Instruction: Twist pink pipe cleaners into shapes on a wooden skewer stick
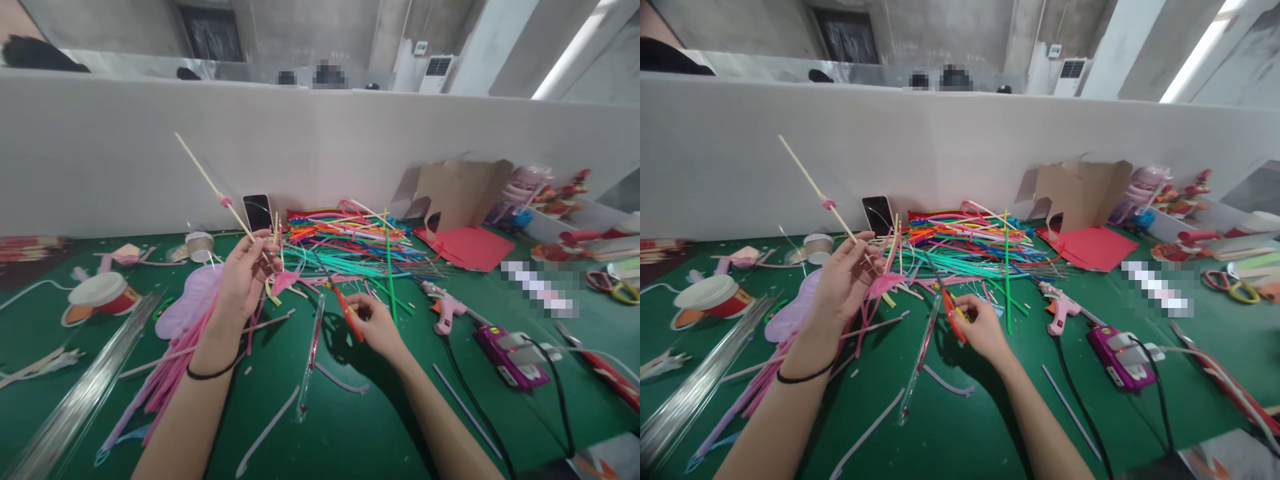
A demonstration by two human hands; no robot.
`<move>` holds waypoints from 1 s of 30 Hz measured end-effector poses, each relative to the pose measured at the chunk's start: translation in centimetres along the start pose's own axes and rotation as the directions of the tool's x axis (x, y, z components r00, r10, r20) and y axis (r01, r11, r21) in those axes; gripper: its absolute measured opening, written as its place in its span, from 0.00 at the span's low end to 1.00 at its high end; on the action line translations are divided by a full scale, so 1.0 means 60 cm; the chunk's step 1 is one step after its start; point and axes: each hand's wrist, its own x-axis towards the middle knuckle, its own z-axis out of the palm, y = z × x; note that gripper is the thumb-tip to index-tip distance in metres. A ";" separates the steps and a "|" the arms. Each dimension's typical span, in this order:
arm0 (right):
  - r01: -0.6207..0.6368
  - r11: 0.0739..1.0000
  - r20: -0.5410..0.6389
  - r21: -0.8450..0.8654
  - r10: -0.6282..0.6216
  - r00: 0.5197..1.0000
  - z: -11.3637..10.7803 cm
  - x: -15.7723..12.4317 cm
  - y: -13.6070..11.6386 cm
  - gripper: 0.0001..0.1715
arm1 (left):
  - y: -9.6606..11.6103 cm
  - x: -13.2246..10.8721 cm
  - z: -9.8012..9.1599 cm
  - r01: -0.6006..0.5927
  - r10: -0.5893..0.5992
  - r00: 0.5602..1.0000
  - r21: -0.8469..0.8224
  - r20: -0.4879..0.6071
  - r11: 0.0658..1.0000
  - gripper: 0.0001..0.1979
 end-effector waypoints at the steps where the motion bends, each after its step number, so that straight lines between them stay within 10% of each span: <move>1: -0.004 0.981 0.006 0.192 0.003 1.000 0.003 0.002 -0.003 0.15 | 0.001 0.000 0.001 0.002 -0.002 1.000 -0.021 0.011 1.000 0.10; 7: 0.028 0.739 0.040 0.673 -0.074 0.996 0.017 0.016 -0.041 0.16 | -0.019 -0.023 0.036 0.195 -0.193 0.976 -0.006 0.104 0.981 0.15; 14: 0.139 0.919 0.027 0.369 -0.160 0.987 0.018 0.024 -0.034 0.27 | -0.073 -0.063 0.082 0.277 -0.369 0.913 0.396 0.177 0.875 0.17; 19: 0.211 0.965 0.060 0.155 -0.222 0.973 0.011 0.024 -0.034 0.33 | -0.077 -0.059 0.075 0.126 -0.313 0.922 0.590 0.227 0.798 0.16; 25: -0.110 0.957 0.565 0.269 -0.064 0.823 -0.052 0.013 -0.033 0.21 | -0.077 -0.038 0.048 0.013 -0.213 0.958 0.711 0.193 0.703 0.16; 30: -0.236 0.802 0.426 0.548 -0.024 0.904 -0.037 0.007 -0.029 0.20 | -0.081 -0.035 0.045 -0.036 -0.154 0.970 0.740 0.187 0.671 0.16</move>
